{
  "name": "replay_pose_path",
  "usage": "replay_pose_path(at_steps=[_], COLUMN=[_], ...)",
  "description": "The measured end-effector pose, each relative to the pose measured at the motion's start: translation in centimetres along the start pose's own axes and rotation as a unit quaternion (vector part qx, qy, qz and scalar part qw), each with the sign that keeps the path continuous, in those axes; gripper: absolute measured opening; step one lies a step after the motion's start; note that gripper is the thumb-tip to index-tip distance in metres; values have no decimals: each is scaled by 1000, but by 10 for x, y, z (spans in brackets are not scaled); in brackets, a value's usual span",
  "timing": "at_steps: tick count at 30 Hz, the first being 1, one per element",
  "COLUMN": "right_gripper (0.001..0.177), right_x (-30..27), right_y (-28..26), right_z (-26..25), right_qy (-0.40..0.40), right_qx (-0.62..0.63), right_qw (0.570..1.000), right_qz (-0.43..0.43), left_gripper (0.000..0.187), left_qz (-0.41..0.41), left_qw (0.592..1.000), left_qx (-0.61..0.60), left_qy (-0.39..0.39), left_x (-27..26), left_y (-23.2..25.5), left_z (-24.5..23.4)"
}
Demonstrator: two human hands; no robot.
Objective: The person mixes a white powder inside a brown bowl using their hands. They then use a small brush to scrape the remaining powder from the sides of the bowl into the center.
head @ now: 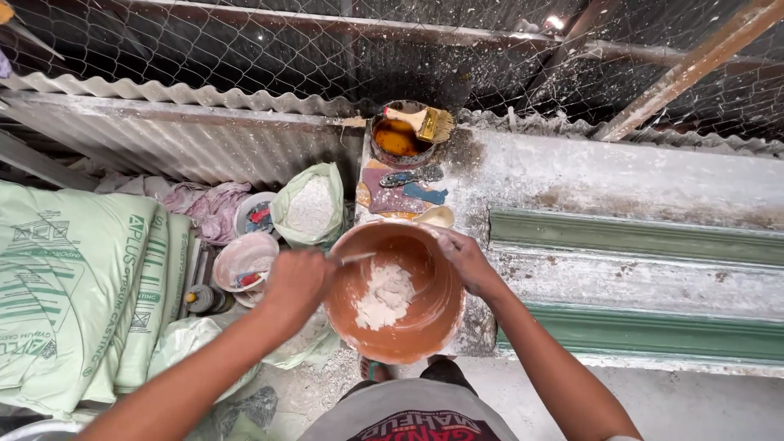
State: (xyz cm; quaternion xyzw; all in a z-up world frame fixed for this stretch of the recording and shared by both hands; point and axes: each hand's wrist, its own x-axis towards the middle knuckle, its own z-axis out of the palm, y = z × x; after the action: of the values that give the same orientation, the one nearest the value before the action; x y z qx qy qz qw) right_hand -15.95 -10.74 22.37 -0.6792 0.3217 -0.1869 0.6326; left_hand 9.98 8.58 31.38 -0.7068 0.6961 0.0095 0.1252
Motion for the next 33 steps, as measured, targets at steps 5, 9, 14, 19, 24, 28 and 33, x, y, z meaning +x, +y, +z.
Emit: replay_pose_path(at_steps=[5, 9, 14, 19, 24, 28, 33], right_gripper=[64, 50, 69, 75, 66, 65, 67], right_x=[-10, -15, -19, 15, 44, 37, 39], right_y=[64, 121, -13, -27, 15, -25, -28], right_z=[12, 26, 14, 8, 25, 41, 33], right_qy=[140, 188, 131, -39, -129, -169, -199], right_qx=[148, 75, -203, -202, -78, -81, -16], right_qw=[978, 974, 969, 964, 986, 978, 975], right_qz=[-52, -104, 50, -168, -71, -94, -97], left_gripper=[25, 28, 46, 37, 29, 24, 24], left_qz=[-59, -117, -115, -123, -278, -136, -118], left_qw=[978, 912, 905, 901, 649, 854, 865], left_qx=[-197, -390, -410, -408, -708, -503, -486], left_qy=[-21, -51, 26, -80, -25, 19, -38], left_x=[-2, 15, 12, 35, 103, 144, 162], left_y=[51, 104, 129, 114, 119, 143, 110], left_z=[6, 40, 67, 96, 106, 263, 271])
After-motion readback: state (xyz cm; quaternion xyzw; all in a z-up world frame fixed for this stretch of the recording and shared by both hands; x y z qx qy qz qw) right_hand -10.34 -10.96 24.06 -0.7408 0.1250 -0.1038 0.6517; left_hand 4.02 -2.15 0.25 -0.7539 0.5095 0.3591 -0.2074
